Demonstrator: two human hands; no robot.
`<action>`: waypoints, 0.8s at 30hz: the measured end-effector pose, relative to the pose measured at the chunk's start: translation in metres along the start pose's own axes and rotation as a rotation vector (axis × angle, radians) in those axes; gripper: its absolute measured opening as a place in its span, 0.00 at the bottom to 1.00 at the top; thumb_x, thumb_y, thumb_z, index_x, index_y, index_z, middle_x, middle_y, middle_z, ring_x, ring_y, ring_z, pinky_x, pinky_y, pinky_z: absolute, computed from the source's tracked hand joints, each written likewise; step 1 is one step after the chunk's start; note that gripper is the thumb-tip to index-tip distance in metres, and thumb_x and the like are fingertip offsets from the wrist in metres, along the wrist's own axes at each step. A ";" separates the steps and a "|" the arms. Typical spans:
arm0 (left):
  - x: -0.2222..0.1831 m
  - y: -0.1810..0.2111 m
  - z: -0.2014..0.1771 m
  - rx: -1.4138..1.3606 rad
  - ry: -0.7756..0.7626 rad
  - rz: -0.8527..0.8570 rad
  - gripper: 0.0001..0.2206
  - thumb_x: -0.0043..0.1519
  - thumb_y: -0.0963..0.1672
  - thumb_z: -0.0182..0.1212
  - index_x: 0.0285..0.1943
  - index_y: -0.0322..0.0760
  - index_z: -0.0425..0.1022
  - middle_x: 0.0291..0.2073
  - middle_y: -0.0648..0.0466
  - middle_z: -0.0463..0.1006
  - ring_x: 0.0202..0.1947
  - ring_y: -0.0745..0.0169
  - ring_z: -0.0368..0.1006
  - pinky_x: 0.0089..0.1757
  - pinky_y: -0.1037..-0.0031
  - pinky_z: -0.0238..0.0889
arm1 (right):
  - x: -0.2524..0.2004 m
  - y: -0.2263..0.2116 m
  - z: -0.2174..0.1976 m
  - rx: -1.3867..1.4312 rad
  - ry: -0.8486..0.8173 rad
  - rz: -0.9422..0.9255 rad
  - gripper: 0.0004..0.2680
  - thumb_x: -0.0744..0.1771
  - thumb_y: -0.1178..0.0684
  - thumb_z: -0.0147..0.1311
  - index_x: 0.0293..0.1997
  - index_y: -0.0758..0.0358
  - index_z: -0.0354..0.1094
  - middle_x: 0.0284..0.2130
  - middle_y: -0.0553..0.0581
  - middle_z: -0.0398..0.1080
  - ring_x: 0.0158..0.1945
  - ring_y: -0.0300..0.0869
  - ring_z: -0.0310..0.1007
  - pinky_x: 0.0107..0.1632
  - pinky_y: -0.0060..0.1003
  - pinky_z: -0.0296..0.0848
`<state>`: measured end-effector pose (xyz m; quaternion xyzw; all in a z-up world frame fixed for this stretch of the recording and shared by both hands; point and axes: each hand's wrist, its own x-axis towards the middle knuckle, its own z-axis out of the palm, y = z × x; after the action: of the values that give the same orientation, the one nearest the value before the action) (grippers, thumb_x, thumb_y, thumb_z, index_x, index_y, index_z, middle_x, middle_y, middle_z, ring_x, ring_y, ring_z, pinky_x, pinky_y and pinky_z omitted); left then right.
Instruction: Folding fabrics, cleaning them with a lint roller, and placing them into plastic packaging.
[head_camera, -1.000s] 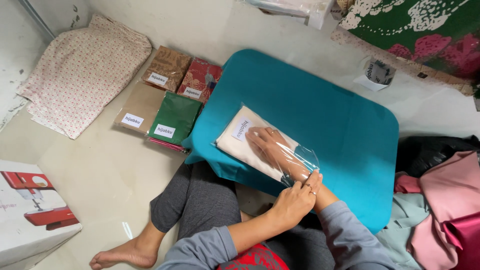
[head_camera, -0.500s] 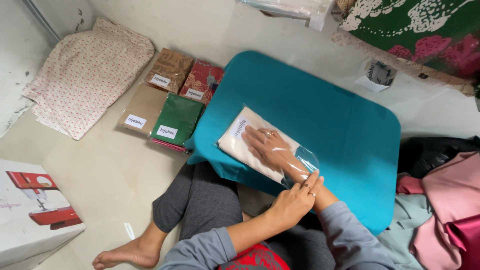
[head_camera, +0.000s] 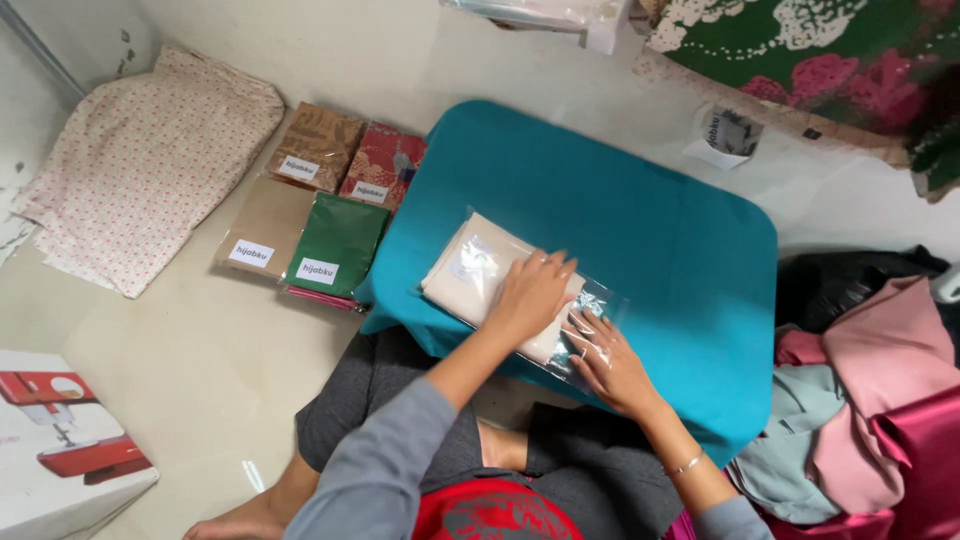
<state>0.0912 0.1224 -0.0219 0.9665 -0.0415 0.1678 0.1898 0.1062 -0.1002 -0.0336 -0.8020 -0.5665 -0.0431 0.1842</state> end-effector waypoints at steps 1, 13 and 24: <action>0.016 -0.004 0.016 -0.004 0.000 0.011 0.22 0.62 0.50 0.61 0.65 0.41 0.71 0.57 0.46 0.75 0.54 0.43 0.69 0.45 0.54 0.63 | -0.009 0.000 -0.002 -0.007 0.003 0.009 0.17 0.71 0.45 0.45 0.69 0.53 0.63 0.67 0.60 0.64 0.70 0.60 0.59 0.68 0.58 0.58; 0.070 -0.015 -0.068 -0.435 -0.297 -0.001 0.13 0.57 0.56 0.63 0.39 0.54 0.83 0.39 0.47 0.85 0.49 0.35 0.78 0.48 0.48 0.69 | -0.043 0.018 -0.033 0.826 0.378 0.566 0.31 0.63 0.48 0.61 0.76 0.62 0.52 0.67 0.63 0.62 0.67 0.54 0.63 0.66 0.51 0.63; 0.057 0.017 -0.114 -1.348 0.402 -0.219 0.11 0.56 0.47 0.77 0.42 0.44 0.82 0.32 0.61 0.79 0.41 0.75 0.73 0.49 0.78 0.67 | 0.063 -0.002 -0.116 0.628 0.879 0.360 0.07 0.73 0.57 0.52 0.45 0.69 0.74 0.46 0.64 0.75 0.53 0.43 0.74 0.52 0.35 0.74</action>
<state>0.1068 0.1492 0.1030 0.5877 -0.0030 0.2607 0.7659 0.1426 -0.0836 0.0919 -0.6994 -0.2766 -0.1703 0.6367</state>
